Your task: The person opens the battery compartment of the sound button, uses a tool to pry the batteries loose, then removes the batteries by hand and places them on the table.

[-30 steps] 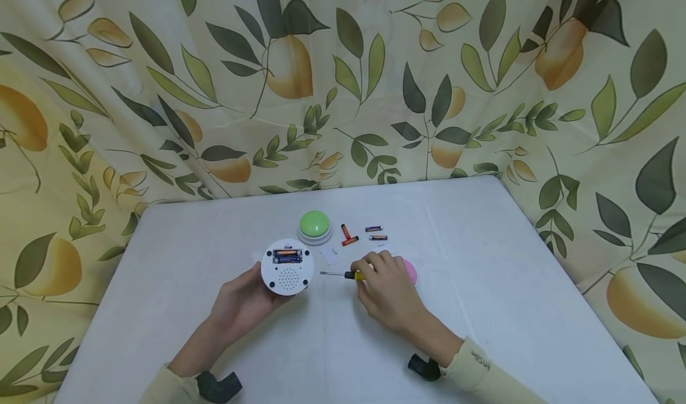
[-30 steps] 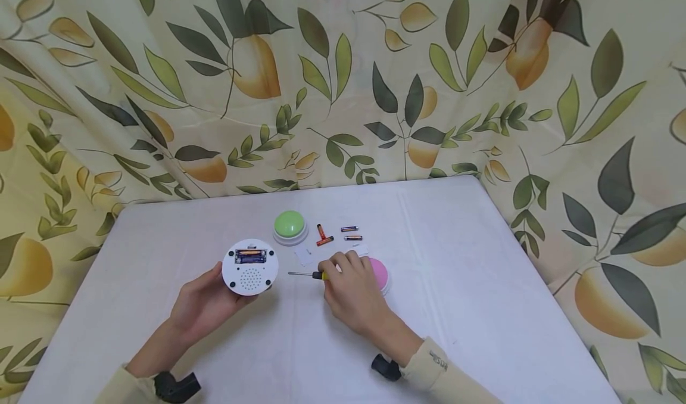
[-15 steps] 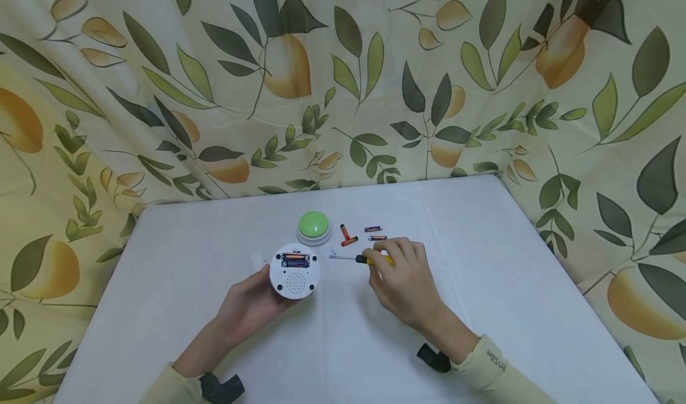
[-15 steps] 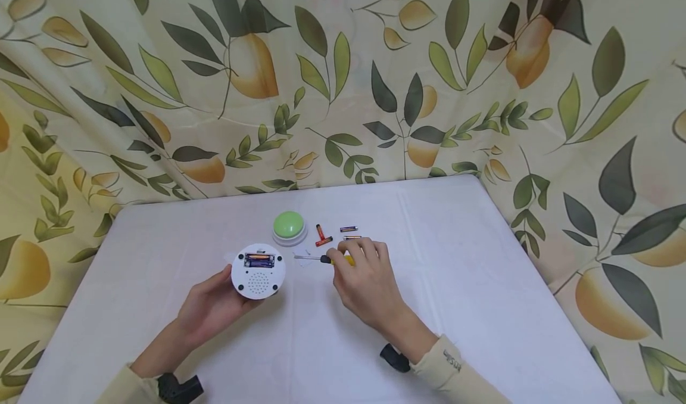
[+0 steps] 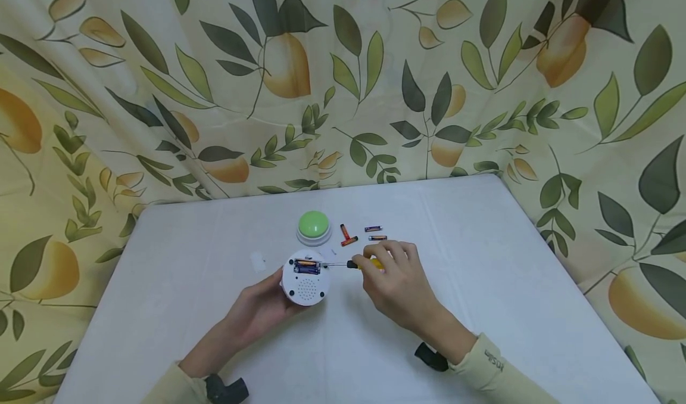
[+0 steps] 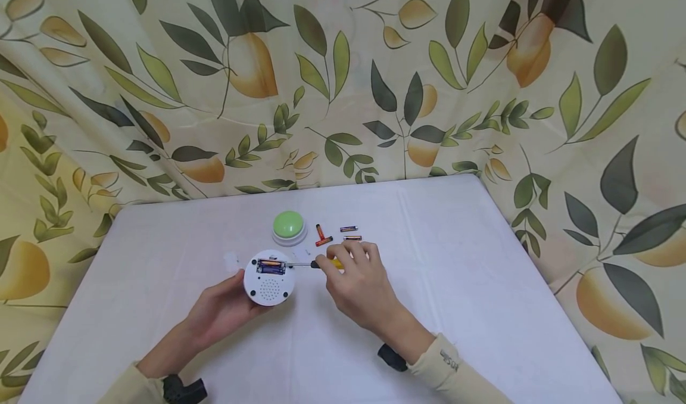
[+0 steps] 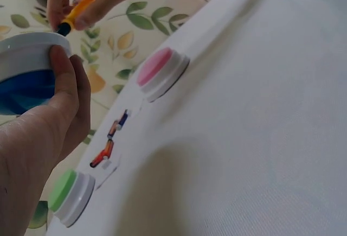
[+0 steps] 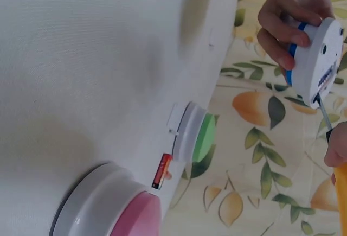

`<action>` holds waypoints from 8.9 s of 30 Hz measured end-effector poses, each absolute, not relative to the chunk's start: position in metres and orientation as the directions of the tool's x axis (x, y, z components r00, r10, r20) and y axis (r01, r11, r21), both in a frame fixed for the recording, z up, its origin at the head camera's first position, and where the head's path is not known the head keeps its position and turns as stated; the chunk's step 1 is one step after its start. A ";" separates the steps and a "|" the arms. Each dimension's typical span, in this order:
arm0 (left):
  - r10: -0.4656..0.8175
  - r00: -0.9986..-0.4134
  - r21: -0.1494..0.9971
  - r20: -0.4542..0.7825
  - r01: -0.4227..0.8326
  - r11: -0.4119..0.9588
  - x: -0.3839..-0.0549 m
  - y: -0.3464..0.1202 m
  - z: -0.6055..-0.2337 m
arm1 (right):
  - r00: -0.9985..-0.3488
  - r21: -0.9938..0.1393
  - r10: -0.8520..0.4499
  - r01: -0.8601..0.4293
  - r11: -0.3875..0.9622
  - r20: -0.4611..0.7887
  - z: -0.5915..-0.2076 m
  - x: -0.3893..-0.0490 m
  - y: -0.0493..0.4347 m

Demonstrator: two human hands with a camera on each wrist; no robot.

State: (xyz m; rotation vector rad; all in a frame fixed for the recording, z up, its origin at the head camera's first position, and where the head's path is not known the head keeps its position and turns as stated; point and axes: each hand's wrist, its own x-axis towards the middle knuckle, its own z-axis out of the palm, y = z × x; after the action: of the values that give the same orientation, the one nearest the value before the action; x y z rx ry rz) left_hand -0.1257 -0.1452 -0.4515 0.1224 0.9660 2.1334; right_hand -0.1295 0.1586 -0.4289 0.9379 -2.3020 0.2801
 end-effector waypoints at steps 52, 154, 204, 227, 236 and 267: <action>0.677 -0.725 0.291 0.127 -0.625 -0.724 -0.105 -0.128 -0.476 | -0.556 -0.296 -0.350 -0.763 0.575 0.754 -0.472 -0.123 0.152; 0.024 -0.998 0.868 0.062 0.041 -0.495 -0.124 -0.050 -0.450 | -0.641 0.005 -0.464 -0.584 0.812 0.612 -0.371 -0.071 0.142; -0.035 -0.999 0.826 0.032 0.046 -0.561 -0.120 -0.037 -0.453 | -0.698 -0.331 -0.159 -0.512 0.793 0.698 -0.430 -0.064 0.128; -0.073 -0.997 0.824 -0.023 0.022 -0.566 -0.122 -0.055 -0.450 | -0.633 -0.476 -0.055 -0.633 0.610 0.772 -0.452 -0.071 0.129; -0.102 -0.995 0.826 0.015 0.070 -0.560 -0.122 -0.071 -0.443 | -0.762 -0.564 -0.073 -0.537 0.627 0.644 -0.457 -0.070 0.130; 0.132 -0.966 0.844 0.222 0.122 -0.522 -0.111 -0.088 -0.442 | -0.916 -0.449 -0.296 -0.392 0.803 0.271 -0.472 -0.097 0.105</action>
State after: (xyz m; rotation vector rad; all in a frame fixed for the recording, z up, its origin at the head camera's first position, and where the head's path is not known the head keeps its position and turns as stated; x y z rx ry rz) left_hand -0.1115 -0.0883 -0.4420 0.4080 1.5327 2.7049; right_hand -0.0967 0.1051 -0.4722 0.5400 -2.8026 0.7592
